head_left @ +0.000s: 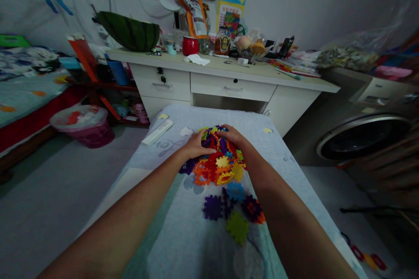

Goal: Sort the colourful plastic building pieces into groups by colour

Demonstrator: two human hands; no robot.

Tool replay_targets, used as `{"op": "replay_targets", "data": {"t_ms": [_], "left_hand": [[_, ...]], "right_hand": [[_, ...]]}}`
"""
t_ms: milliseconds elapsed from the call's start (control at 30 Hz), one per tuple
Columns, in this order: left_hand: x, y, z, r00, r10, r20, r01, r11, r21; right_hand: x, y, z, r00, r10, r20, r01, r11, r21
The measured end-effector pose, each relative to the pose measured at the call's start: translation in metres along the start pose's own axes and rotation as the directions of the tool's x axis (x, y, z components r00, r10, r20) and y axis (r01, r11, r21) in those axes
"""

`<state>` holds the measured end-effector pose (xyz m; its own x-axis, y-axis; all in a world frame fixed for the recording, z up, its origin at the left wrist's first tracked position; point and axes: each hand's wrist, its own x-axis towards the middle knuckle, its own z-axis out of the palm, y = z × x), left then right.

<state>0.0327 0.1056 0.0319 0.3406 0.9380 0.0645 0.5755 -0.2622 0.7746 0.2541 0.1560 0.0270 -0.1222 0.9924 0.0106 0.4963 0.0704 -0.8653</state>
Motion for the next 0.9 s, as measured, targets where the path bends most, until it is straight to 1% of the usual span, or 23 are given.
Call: {"op": "replay_targets", "data": {"t_ms": [67, 133, 267, 367, 500, 567, 600, 667, 733, 833, 900], "left_hand": [[0.0, 0.005, 0.005, 1.0, 0.004, -0.016, -0.004, 1.0, 0.0], [-0.001, 0.01, 0.01, 0.998, 0.037, -0.045, -0.038, 0.999, -0.023], [-0.009, 0.021, 0.014, 0.981, 0.183, -0.067, -0.189, 0.977, -0.095], [-0.02, 0.031, 0.013, 0.966, 0.245, -0.082, -0.253, 0.962, -0.1], [-0.04, 0.042, 0.006, 0.934, 0.341, -0.108, -0.346, 0.938, -0.028], [-0.052, 0.047, 0.003, 0.92, 0.381, -0.096, -0.381, 0.924, 0.025], [-0.059, 0.049, 0.001, 0.92, 0.384, -0.08, -0.381, 0.923, 0.055], [-0.072, 0.052, -0.001, 0.929, 0.368, -0.036, -0.363, 0.926, 0.106], [-0.084, 0.052, -0.001, 0.938, 0.347, 0.008, -0.344, 0.928, 0.146], [-0.1, 0.046, 0.003, 0.954, 0.294, 0.055, -0.299, 0.933, 0.201], [-0.111, 0.039, 0.007, 0.968, 0.24, 0.072, -0.25, 0.939, 0.236]], "right_hand": [[-0.008, -0.005, 0.0, 0.998, 0.047, 0.051, -0.051, 0.996, 0.073], [-0.019, -0.012, -0.001, 0.995, 0.047, 0.084, -0.061, 0.982, 0.178], [-0.045, -0.026, -0.004, 0.988, -0.036, 0.148, -0.024, 0.923, 0.385], [-0.065, -0.038, -0.007, 0.98, -0.099, 0.175, 0.011, 0.895, 0.446], [-0.091, -0.051, -0.017, 0.965, -0.226, 0.136, 0.161, 0.913, 0.374], [-0.105, -0.057, -0.024, 0.951, -0.269, 0.154, 0.211, 0.926, 0.314], [-0.112, -0.059, -0.027, 0.946, -0.275, 0.174, 0.219, 0.934, 0.283], [-0.125, -0.062, -0.033, 0.938, -0.269, 0.218, 0.226, 0.953, 0.202], [-0.137, -0.061, -0.036, 0.934, -0.279, 0.223, 0.265, 0.96, 0.093], [-0.153, -0.053, -0.04, 0.915, -0.349, 0.204, 0.369, 0.926, -0.073], [-0.163, -0.042, -0.042, 0.909, -0.372, 0.191, 0.402, 0.903, -0.153]]}}
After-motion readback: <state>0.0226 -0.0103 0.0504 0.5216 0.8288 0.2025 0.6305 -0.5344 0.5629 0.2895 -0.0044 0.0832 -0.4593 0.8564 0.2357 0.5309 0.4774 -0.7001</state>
